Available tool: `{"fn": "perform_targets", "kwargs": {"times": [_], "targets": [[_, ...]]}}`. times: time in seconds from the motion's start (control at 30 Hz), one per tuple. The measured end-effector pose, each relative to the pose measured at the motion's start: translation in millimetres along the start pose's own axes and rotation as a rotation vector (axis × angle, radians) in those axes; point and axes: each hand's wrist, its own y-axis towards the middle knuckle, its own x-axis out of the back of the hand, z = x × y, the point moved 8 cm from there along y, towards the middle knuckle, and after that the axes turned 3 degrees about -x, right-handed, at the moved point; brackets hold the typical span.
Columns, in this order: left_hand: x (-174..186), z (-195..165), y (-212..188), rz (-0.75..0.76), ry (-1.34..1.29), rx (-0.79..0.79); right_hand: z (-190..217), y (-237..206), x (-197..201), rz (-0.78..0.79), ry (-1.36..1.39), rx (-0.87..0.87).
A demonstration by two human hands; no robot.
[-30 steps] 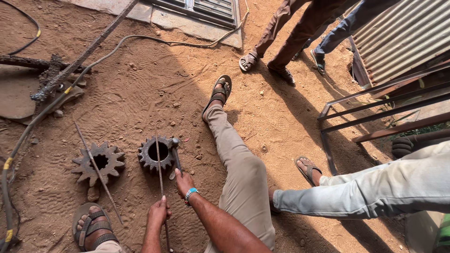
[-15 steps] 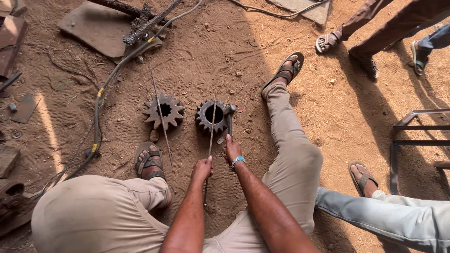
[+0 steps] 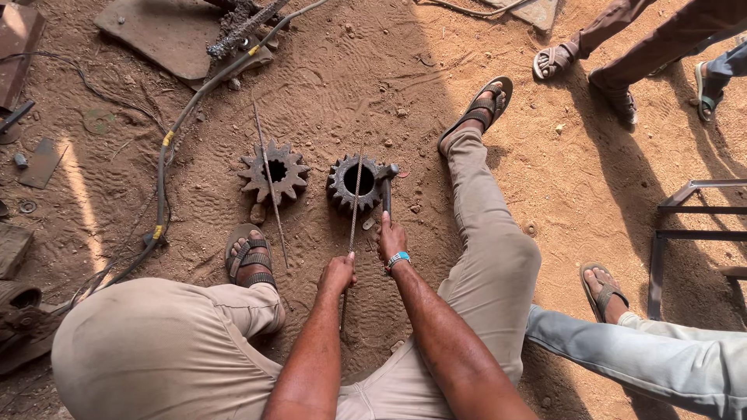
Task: The person sits on the ground and uses a hammer to strike a metal rod placed inside a gear-like metal part. They repeatedly adjust the rod and hammer it, while another person stands nearby.
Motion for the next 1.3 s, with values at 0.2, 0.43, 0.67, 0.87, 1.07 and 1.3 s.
{"fn": "perform_targets", "kwargs": {"times": [0.2,0.43,0.67,0.87,1.07,1.3], "targets": [[4,7,-2,-0.034,0.031,0.045,37,-15,2,0.011,0.226,0.223],[9,7,1,-0.058,0.075,0.017,82,-30,14,-0.078,0.238,0.602],[6,8,-3,-0.049,0.049,0.067,36,0,1,-0.020,-0.025,0.292],[0,15,-4,-0.043,0.056,0.047,36,5,20,-0.074,0.170,0.238],[1,22,-8,-0.029,0.027,0.057,35,-9,14,-0.069,0.126,0.197],[-1,21,-6,0.024,-0.030,0.028,78,-32,23,-0.100,0.243,0.581]]}}
